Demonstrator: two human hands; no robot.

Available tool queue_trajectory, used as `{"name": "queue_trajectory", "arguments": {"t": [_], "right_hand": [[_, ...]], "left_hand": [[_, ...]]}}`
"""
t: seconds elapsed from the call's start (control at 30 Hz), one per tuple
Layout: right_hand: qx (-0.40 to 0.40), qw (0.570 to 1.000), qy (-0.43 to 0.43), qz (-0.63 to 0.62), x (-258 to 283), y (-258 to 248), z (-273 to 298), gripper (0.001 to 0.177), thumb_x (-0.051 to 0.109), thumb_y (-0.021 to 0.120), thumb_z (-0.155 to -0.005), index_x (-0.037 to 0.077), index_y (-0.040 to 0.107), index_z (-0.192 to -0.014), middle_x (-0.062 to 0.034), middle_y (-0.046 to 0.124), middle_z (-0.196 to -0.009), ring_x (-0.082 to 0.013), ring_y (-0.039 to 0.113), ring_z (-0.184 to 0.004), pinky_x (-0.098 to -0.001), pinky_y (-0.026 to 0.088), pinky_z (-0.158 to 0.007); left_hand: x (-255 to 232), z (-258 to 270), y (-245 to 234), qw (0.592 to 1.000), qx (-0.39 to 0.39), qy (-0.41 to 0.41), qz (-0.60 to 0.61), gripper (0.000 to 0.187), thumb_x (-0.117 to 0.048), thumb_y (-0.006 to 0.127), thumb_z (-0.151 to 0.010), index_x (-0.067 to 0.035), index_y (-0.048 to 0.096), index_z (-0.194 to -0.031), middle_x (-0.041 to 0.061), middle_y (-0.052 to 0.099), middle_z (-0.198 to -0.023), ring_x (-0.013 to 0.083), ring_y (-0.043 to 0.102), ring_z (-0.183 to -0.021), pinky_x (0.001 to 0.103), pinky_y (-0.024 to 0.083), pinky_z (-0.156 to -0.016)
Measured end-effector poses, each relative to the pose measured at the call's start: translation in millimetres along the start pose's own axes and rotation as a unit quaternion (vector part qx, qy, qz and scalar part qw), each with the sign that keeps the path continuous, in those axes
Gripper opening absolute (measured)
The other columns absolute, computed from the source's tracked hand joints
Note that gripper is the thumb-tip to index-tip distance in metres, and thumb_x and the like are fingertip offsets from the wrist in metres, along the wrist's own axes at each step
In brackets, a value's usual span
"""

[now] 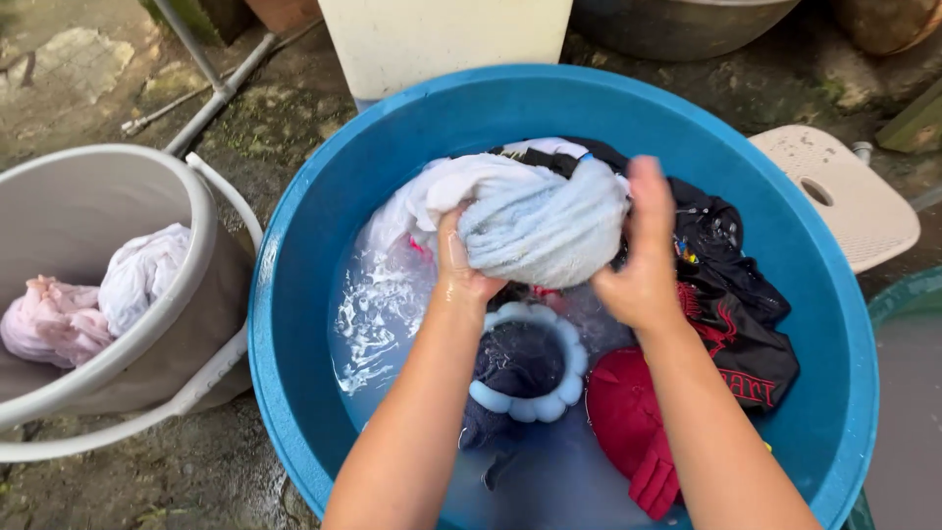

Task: Hand washing various items of clothing in a blue plastic tub with soapy water.

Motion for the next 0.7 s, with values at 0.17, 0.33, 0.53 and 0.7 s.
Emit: {"name": "queue_trajectory", "arguments": {"t": [0.17, 0.33, 0.53, 0.7], "right_hand": [[0.089, 0.984, 0.024, 0.151, -23, 30, 25, 0.073, 0.013, 0.080, -0.080, 0.003, 0.049, -0.144, -0.0175, 0.063, -0.137, -0.0250, 0.061, -0.128, -0.0375, 0.049, -0.110], [0.034, 0.974, 0.212, -0.073, -144, 47, 76, 0.050, 0.032, 0.056, -0.100, 0.001, 0.060, -0.139, -0.0140, 0.072, -0.128, -0.0249, 0.070, -0.119, -0.0393, 0.056, -0.104], [0.081, 0.791, 0.513, -0.324, -125, 66, 77, 0.065, 0.055, 0.039, -0.098, 0.009, 0.058, -0.139, -0.0095, 0.071, -0.127, -0.0236, 0.071, -0.105, -0.0385, 0.058, -0.078], [0.153, 0.639, 0.564, -0.500, -101, 79, 116, 0.069, 0.068, 0.039, -0.099, 0.013, 0.063, -0.133, -0.0081, 0.070, -0.111, -0.0213, 0.066, -0.078, -0.0302, 0.047, -0.048]], "left_hand": [[-11, 8, -27, 0.987, -0.088, -0.011, -0.132, 0.050, -0.036, 0.058, -0.087, -0.009, 0.063, -0.129, 0.016, 0.068, -0.128, 0.0351, 0.065, -0.119, 0.057, 0.049, -0.106], [-21, -9, -49, 0.976, -0.080, 0.013, -0.200, 0.050, -0.029, 0.060, -0.085, -0.008, 0.061, -0.130, 0.015, 0.067, -0.127, 0.0339, 0.064, -0.119, 0.056, 0.050, -0.105], [-22, -13, -51, 0.975, -0.020, 0.013, -0.220, 0.050, -0.028, 0.061, -0.089, -0.004, 0.061, -0.133, 0.015, 0.067, -0.129, 0.0314, 0.064, -0.121, 0.050, 0.049, -0.108], [-15, -18, -53, 0.951, -0.018, -0.050, -0.304, 0.049, -0.031, 0.065, -0.091, 0.000, 0.063, -0.129, 0.015, 0.068, -0.128, 0.0293, 0.065, -0.119, 0.049, 0.049, -0.107]]}}
Point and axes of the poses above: each hand's wrist, its own z-axis away from the middle knuckle, its own y-axis out of the palm, x = y × z, the point moved 6 cm from there along -z, towards the middle knuckle
